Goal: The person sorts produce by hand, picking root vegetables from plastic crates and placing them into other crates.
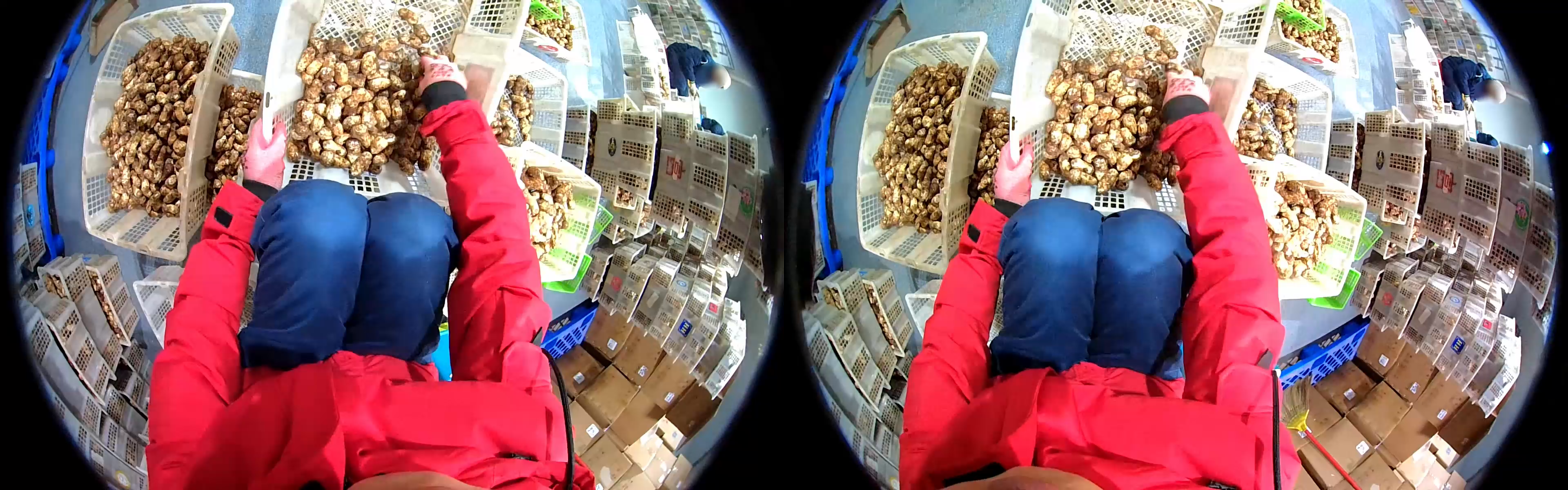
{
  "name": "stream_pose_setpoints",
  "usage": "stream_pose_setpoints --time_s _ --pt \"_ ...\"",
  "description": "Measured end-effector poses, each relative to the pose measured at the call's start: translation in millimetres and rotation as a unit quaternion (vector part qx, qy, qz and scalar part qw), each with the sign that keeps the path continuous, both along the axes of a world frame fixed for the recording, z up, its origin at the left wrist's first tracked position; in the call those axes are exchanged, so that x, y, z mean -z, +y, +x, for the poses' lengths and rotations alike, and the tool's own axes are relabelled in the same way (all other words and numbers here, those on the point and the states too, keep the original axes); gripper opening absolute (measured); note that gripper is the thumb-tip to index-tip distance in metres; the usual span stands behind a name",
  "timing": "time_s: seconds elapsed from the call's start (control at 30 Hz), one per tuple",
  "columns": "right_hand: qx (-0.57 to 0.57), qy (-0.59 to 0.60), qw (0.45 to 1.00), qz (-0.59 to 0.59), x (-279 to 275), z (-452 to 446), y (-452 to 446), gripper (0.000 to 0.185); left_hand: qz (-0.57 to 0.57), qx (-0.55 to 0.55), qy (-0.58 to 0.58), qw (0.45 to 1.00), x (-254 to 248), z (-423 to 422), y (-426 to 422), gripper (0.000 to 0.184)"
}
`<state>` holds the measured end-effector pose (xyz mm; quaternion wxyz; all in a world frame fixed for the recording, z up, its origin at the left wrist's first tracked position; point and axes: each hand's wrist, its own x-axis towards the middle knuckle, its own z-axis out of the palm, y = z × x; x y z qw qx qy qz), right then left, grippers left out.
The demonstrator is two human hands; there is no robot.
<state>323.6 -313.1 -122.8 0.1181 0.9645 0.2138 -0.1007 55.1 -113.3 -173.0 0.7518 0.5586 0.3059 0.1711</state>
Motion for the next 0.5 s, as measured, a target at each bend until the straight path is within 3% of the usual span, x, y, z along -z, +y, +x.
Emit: stream_pose_setpoints --time_s 0.07,0.1,0.17,0.2,0.23,0.3,0.33,0.37,0.43,0.5 --pt "0.007 0.026 0.998 0.048 -2 -7 5 0.033 -0.006 -0.019 -0.011 1.000 -4 4 -3 0.026" --pt "0.004 0.067 0.990 0.121 -37 -29 14 0.039 -0.016 -0.027 -0.017 0.999 -5 3 -5 0.026" --pt "-0.055 0.141 0.950 0.273 -26 -44 13 0.040 -0.020 -0.026 0.002 0.999 -6 2 -5 0.026" --pt "-0.013 0.170 0.943 0.286 -28 -32 17 0.051 0.019 -0.017 0.000 1.000 -5 2 -5 0.026" --pt "0.039 0.062 0.971 0.229 -44 -26 25 0.047 0.039 -0.017 0.009 0.999 -5 1 -5 0.025" --pt "0.041 0.008 0.999 0.027 -13 20 23 0.043 0.049 -0.016 0.021 0.998 -9 2 -4 0.025" --pt "0.060 0.035 0.998 -0.009 9 37 27 0.043 0.077 0.012 0.033 0.996 -1 -1 1 0.025" --pt "0.080 0.065 0.993 -0.050 25 45 26 0.043 0.175 0.017 0.095 0.980 2 2 4 0.025" --pt "0.084 0.091 0.991 -0.053 23 48 25 0.048 0.035 -0.008 -0.002 0.999 -4 8 -1 0.024" --pt "0.123 0.120 0.985 -0.034 18 46 19 0.050 0.020 -0.018 0.018 0.999 -7 8 -2 0.024"
